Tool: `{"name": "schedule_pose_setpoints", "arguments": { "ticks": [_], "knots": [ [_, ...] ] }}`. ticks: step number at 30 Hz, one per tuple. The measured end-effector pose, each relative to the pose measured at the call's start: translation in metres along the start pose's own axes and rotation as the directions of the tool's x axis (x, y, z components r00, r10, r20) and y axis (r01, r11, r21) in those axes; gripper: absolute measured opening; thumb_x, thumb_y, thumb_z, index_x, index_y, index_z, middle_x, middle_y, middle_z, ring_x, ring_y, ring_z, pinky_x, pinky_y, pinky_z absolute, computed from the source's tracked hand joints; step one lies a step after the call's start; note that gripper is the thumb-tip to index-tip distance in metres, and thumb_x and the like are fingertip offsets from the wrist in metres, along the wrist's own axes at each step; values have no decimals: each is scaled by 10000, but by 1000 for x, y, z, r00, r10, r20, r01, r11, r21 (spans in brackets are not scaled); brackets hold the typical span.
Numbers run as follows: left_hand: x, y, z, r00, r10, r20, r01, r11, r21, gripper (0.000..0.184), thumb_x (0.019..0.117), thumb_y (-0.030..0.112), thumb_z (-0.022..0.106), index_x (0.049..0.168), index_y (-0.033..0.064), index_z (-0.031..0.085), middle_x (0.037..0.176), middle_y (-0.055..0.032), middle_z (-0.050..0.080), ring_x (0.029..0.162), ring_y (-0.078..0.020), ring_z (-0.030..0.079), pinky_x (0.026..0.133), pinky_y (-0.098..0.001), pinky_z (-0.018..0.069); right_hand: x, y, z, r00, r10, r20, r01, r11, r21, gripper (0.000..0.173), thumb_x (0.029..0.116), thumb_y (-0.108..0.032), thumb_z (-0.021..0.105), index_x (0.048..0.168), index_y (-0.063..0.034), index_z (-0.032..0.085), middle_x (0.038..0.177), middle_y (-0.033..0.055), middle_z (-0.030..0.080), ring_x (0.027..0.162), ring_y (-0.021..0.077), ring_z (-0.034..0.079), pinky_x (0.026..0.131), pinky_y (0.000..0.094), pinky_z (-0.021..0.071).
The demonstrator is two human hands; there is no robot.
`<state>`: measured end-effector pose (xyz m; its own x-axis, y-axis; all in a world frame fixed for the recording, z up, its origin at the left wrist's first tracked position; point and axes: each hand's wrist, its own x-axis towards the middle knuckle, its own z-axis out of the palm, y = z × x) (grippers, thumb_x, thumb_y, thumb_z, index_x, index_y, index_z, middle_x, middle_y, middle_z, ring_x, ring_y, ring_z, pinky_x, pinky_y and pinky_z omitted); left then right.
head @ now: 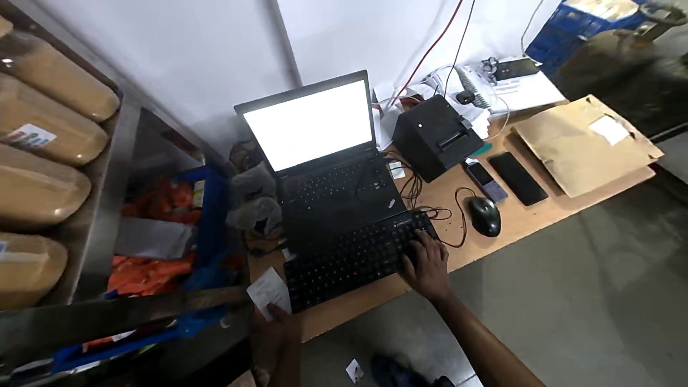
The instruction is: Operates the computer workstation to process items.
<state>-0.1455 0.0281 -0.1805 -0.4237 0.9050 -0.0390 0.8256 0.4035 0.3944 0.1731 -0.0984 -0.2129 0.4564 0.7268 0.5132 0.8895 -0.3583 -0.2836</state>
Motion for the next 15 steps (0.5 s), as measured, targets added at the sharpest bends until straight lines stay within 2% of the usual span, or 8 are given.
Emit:
{"name": "schedule_pose_setpoints", "arguments": {
  "ticks": [2,5,11,13,15],
  "knots": [
    [4,-8,11,999,8,-50,-10,1000,-23,541,1082,357,458,1491,4,501,1458,-246,566,1362,-415,542,1130,-595,417,0,0,0,1000,1,14,-1,1000,-3,478,991,-475,447,1136,-104,711,1375,151,647,1281,341,608,1055,593,427],
    [4,-9,12,998,13,-63,-13,1000,-2,533,1084,371,447,1471,15,531,1433,-236,592,1331,-411,573,1104,-605,436,-2,2,0,1000,-4,17,4,1000,-6,475,992,-473,448,1138,-107,713,1382,148,642,1292,332,600,1069,583,417],
    [2,-6,7,999,6,-39,-5,1000,26,563,1092,386,422,1504,7,485,1452,-250,568,1346,-419,556,1106,-595,440,-4,2,3,1000,-1,17,1,1000,-18,482,996,-478,439,1143,-109,711,1394,141,638,1305,319,595,1081,572,415],
    [3,-6,4,1000,-21,-6,21,999,49,574,1093,401,410,1517,19,469,1466,-248,555,1355,-416,547,1110,-594,436,-3,1,2,1000,0,2,0,1000,8,496,1005,-497,422,1144,-114,704,1389,139,640,1300,317,596,1074,566,417],
    [3,-7,3,1000,-15,-1,15,998,54,575,1090,403,408,1519,25,470,1468,-249,554,1353,-422,549,1101,-606,442,2,6,-6,999,41,-13,-40,996,78,510,1006,-510,438,1137,-96,704,1388,164,633,1288,350,597,1042,599,431]
  ]
}}
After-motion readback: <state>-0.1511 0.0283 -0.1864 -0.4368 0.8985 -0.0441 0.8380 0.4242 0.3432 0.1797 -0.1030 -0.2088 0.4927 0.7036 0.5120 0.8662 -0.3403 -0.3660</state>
